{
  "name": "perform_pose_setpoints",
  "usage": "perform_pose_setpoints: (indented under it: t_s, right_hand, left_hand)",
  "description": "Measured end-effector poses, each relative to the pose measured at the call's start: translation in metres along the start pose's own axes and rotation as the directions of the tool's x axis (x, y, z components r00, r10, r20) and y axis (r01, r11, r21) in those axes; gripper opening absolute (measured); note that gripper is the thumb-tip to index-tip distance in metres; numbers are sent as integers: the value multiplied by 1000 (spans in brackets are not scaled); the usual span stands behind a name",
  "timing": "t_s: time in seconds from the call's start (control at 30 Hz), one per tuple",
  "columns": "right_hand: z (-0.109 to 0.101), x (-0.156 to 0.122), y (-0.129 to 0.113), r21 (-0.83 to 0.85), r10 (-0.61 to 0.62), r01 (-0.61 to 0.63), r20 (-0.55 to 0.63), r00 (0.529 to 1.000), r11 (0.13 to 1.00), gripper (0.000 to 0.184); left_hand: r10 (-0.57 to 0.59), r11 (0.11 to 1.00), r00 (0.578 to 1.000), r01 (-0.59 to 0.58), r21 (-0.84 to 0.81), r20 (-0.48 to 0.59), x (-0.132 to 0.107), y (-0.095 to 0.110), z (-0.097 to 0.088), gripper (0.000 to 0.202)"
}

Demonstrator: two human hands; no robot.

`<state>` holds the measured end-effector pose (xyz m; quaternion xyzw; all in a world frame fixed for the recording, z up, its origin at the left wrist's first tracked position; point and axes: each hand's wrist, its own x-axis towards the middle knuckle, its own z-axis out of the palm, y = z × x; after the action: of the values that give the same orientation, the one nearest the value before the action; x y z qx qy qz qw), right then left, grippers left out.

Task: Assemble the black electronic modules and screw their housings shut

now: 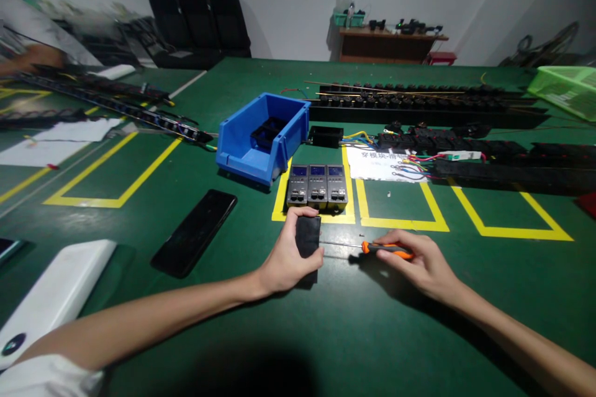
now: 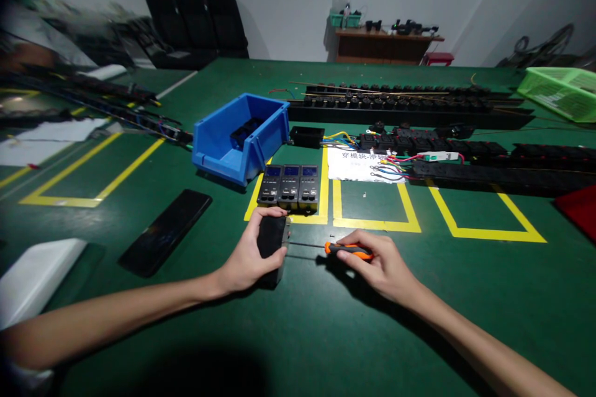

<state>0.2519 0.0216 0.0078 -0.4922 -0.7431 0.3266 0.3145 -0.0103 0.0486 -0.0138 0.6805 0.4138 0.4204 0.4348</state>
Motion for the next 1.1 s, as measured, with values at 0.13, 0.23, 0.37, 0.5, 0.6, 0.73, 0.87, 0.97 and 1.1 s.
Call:
perform_pose_setpoints:
  t_s: [0.13, 0.23, 0.37, 0.5, 0.6, 0.73, 0.87, 0.97, 1.1]
  right_hand:
    - [0, 0, 2, 15, 31, -31, -1, 1000, 999, 19]
    - [-1, 0, 5, -36, 1, -2, -12, 1000, 999, 18]
    - [-6, 1, 9, -134, -91, 83, -50, 995, 987, 13]
    - [-5, 0, 13, -237, -188, 182, -4, 982, 954, 13]
    - [1, -2, 15, -314, -234, 256, 107, 966, 914, 16]
    - [13, -3, 17, -406, -274, 304, 130, 953, 862, 14]
    - [21, -5, 14, -463, -374, 374, 96, 923, 803, 19]
    - [27, -8, 4, -414, -430, 402, 28, 902, 817, 27]
    - [42, -7, -18, -83, -338, 340, 36, 940, 937, 35]
  left_hand:
    - [-8, 1000, 1000, 8, -5, -9, -1, 0, 0, 53]
    - [-3, 1000, 1000, 3, -19, -7, -1, 0, 0, 53]
    - [-6, 999, 1000, 5, -54, -19, -1, -1, -1, 52]
    - [25, 992, 999, -29, -124, -28, -2, 0, -2, 57]
    - [63, 975, 998, -58, -215, 17, -4, 4, -3, 59]
    - [141, 945, 988, -118, -307, 55, -8, 9, -3, 51]
    - [213, 921, 974, -173, -349, 78, -10, 9, -3, 43]
    - [252, 901, 964, -201, -385, 89, -9, 7, -2, 41]
    - [362, 842, 929, -291, -454, 76, -9, 2, 1, 42]
